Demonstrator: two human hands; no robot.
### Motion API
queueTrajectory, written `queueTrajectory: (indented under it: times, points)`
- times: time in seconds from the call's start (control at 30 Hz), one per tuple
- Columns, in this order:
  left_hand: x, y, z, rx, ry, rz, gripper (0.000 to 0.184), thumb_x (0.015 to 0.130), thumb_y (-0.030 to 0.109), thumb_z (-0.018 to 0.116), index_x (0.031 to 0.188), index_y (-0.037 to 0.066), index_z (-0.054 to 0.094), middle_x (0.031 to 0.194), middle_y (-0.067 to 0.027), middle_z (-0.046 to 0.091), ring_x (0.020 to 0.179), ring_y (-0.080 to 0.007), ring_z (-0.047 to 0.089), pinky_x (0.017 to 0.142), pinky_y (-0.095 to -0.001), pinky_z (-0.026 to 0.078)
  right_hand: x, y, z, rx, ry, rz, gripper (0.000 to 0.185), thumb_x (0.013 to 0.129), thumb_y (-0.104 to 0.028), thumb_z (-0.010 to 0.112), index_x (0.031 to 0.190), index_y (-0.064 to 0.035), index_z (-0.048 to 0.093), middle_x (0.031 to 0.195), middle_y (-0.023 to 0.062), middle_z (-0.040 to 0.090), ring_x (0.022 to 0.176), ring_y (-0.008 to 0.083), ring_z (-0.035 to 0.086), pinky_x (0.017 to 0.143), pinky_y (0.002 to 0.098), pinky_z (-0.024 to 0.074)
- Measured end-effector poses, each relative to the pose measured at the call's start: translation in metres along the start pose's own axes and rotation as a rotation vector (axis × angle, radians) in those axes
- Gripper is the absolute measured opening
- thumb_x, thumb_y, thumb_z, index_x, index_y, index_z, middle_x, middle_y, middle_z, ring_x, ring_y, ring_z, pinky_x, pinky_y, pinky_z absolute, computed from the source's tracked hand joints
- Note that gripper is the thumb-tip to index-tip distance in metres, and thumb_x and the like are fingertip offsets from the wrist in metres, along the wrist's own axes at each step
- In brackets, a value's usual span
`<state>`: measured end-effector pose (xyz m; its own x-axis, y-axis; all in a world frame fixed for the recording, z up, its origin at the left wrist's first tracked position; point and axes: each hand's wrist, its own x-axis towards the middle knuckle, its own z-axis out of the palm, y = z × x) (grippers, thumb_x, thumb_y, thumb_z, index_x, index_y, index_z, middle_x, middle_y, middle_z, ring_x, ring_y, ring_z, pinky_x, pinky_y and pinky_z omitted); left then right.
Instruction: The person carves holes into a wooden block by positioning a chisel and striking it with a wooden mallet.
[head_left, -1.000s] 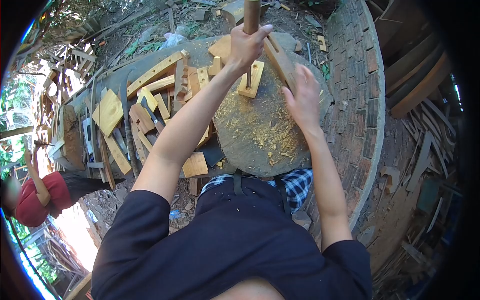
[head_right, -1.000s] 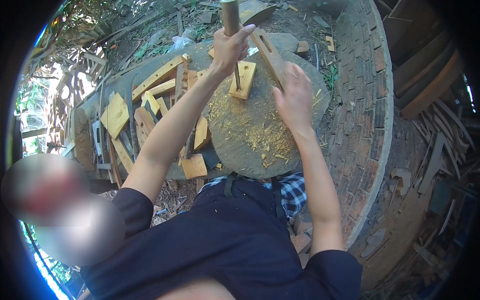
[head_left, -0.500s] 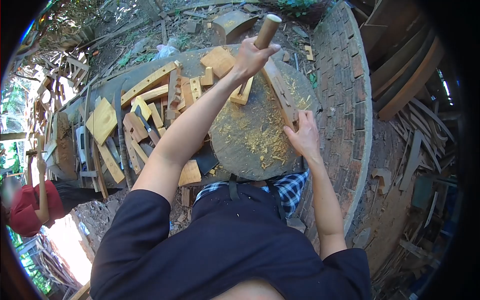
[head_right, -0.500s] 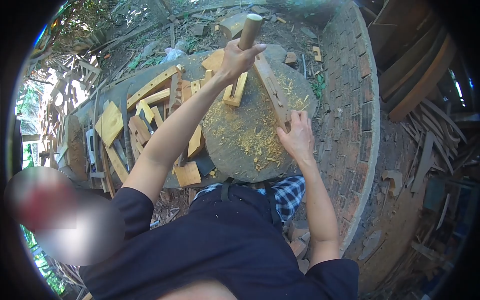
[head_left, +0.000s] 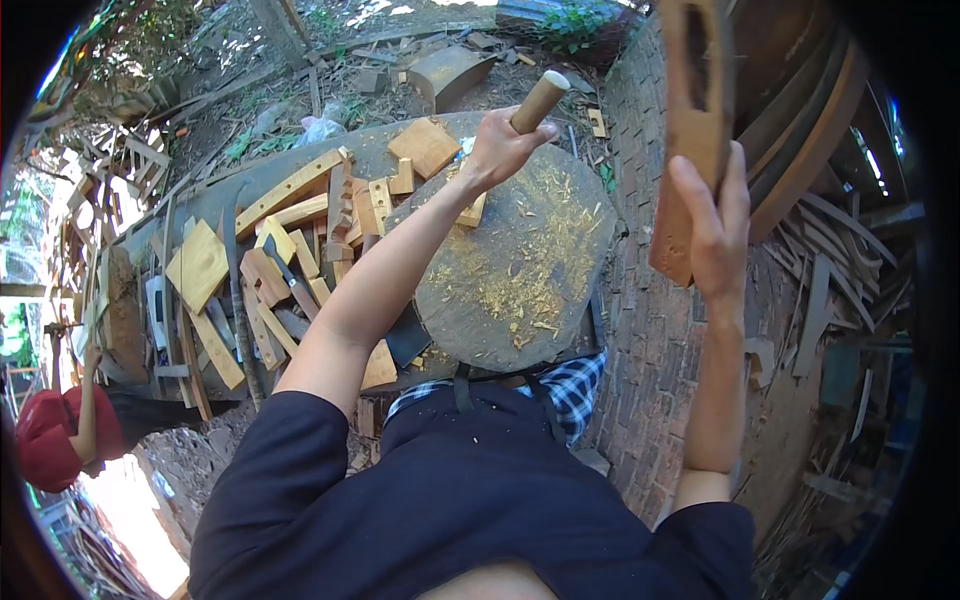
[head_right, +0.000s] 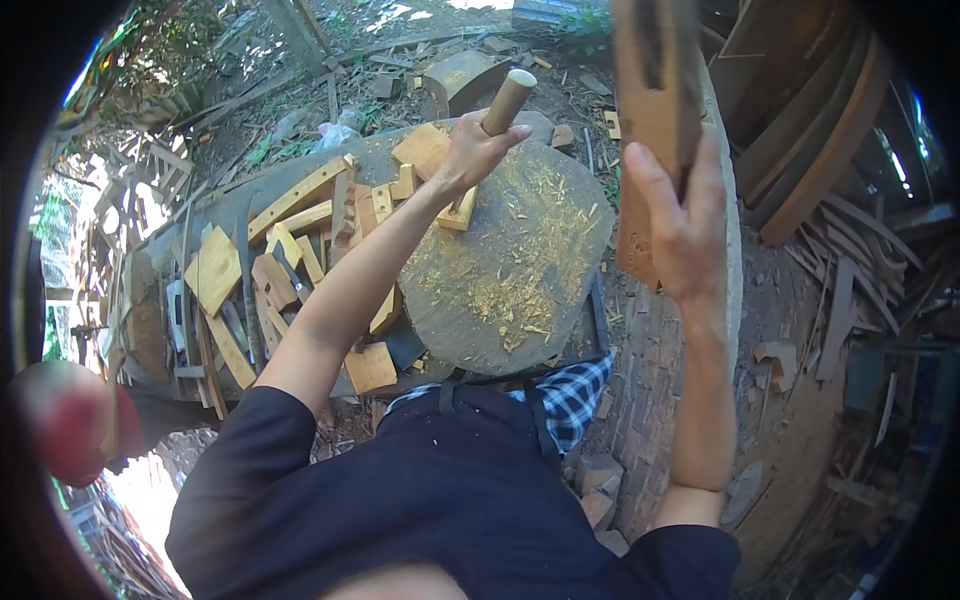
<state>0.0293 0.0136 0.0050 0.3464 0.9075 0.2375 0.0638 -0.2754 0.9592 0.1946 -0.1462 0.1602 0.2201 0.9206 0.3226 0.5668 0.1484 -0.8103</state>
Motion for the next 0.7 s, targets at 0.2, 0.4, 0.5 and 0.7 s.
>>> queueTrajectory:
  times: [0.2, 0.4, 0.5, 0.7]
  points:
    - [-0.001, 0.007, 0.0, 0.059, -0.05, 0.004, 0.036, 0.082, 0.034, 0.073, 0.077, 0.001, 0.06, 0.062, -0.0018, 0.054, 0.06, -0.0099, 0.049, 0.056, -0.031, 0.042, 0.007, -0.003, -0.043, 0.11, -0.449, 0.412, 0.044, 0.089, -0.031, 0.061, 0.12, -0.0003, 0.052, 0.098, 0.0093, 0.06, 0.089, 0.0126, 0.057, 0.079, 0.028, 0.0458]
    - [-0.002, -0.004, 0.0, 0.045, -0.06, -0.026, 0.037, 0.082, 0.035, 0.073, 0.075, 0.002, 0.057, 0.061, -0.0016, 0.053, 0.059, -0.0107, 0.049, 0.056, -0.0302, 0.041, -0.011, 0.01, -0.027, -0.004, -0.267, 0.08, 0.046, 0.089, -0.031, 0.062, 0.12, 0.0009, 0.052, 0.102, 0.0098, 0.06, 0.092, 0.013, 0.056, 0.084, 0.0266, 0.0437]
    - [-0.005, 0.003, 0.001, 0.047, -0.056, -0.082, 0.033, 0.081, 0.031, 0.075, 0.075, 0.005, 0.056, 0.062, 0.002, 0.052, 0.056, -0.0068, 0.047, 0.052, -0.0267, 0.039, -0.025, 0.028, -0.027, -0.189, -0.265, 0.062, 0.048, 0.089, -0.031, 0.062, 0.12, 0.0034, 0.051, 0.105, 0.0145, 0.06, 0.097, 0.0205, 0.057, 0.088, 0.0327, 0.0439]
    - [-0.001, -0.003, -0.001, -0.037, -0.108, -0.082, 0.031, 0.081, 0.031, 0.076, 0.076, 0.007, 0.056, 0.061, 0.0028, 0.051, 0.05, -0.0055, 0.046, 0.045, -0.0236, 0.035, -0.05, 0.103, 0.013, -0.376, -0.208, 0.299, 0.041, 0.089, -0.034, 0.06, 0.112, -0.003, 0.046, 0.094, 0.0285, 0.066, 0.089, 0.0445, 0.066, 0.075, 0.0484, 0.0508]
